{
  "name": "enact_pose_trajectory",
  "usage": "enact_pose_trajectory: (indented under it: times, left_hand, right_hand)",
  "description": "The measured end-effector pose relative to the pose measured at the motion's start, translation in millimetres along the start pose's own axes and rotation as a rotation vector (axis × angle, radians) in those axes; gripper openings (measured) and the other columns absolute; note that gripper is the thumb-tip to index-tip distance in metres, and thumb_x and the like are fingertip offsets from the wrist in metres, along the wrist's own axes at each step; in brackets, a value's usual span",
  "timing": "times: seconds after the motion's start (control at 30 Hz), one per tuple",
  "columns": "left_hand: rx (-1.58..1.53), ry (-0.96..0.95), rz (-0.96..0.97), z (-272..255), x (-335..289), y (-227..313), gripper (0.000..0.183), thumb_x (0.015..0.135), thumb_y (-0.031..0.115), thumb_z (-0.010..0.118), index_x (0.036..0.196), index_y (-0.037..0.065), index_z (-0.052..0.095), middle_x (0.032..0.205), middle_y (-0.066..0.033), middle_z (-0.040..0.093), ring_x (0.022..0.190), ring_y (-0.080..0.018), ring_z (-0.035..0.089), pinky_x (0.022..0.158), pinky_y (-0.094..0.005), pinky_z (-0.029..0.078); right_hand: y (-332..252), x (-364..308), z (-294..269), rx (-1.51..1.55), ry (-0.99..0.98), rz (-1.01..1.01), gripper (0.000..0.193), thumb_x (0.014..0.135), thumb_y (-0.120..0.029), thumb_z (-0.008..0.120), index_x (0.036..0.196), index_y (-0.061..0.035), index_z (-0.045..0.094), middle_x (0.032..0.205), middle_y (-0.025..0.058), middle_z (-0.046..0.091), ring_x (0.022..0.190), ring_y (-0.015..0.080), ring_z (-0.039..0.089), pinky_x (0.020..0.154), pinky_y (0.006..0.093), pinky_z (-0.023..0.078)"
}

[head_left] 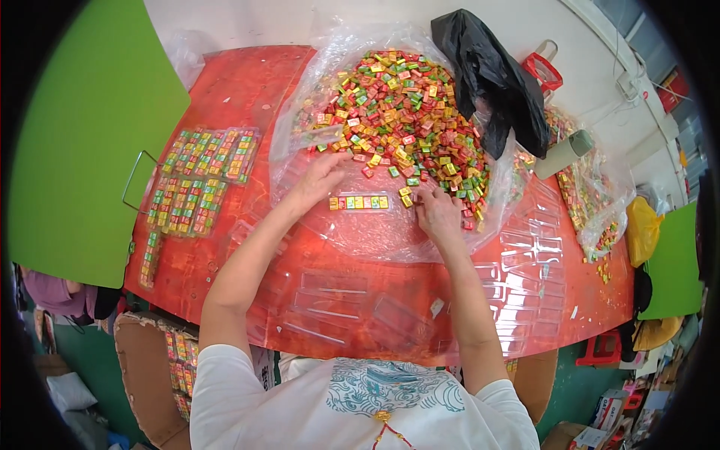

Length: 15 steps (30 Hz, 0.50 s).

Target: Organizing and arranging small colorful toy blocks on a table into sets.

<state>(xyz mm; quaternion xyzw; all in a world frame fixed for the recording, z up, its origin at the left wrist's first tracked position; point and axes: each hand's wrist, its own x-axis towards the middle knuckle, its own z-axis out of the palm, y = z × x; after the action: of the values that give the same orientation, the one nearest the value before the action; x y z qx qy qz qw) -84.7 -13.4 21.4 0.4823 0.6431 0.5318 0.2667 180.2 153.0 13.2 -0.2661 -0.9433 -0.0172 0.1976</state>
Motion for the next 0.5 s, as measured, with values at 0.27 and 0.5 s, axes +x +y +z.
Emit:
enact_pose_trajectory:
  times: [0.27,0.5]
  left_hand:
    - [1.039,-0.192,0.205,22.7,-38.5,38.7,0.047,0.083,0.022,0.069,0.127,0.012,0.060,0.116,-0.0144,0.056,0.114,-0.0324,0.051,0.095,-0.0480,0.041]
    - [1.133,-0.223,0.202,45.3,-26.0,24.5,0.039,0.081,0.025,0.071,0.117,0.011,0.062,0.113,-0.0118,0.057,0.111,-0.0293,0.052,0.089,-0.0467,0.040]
  right_hand:
    - [4.9,7.4,-0.2,-0.036,-0.007,0.117,0.014,0.085,-0.021,0.063,0.095,-0.0120,0.066,0.095,0.0098,0.063,0.092,0.0284,0.064,0.083,0.0442,0.045]
    - [18.1,-2.1,-7.3,0.124,0.073,0.161,0.019,0.086,-0.020,0.062,0.102,-0.0115,0.068,0.094,0.0083,0.063,0.096,0.0285,0.062,0.084,0.0444,0.042]
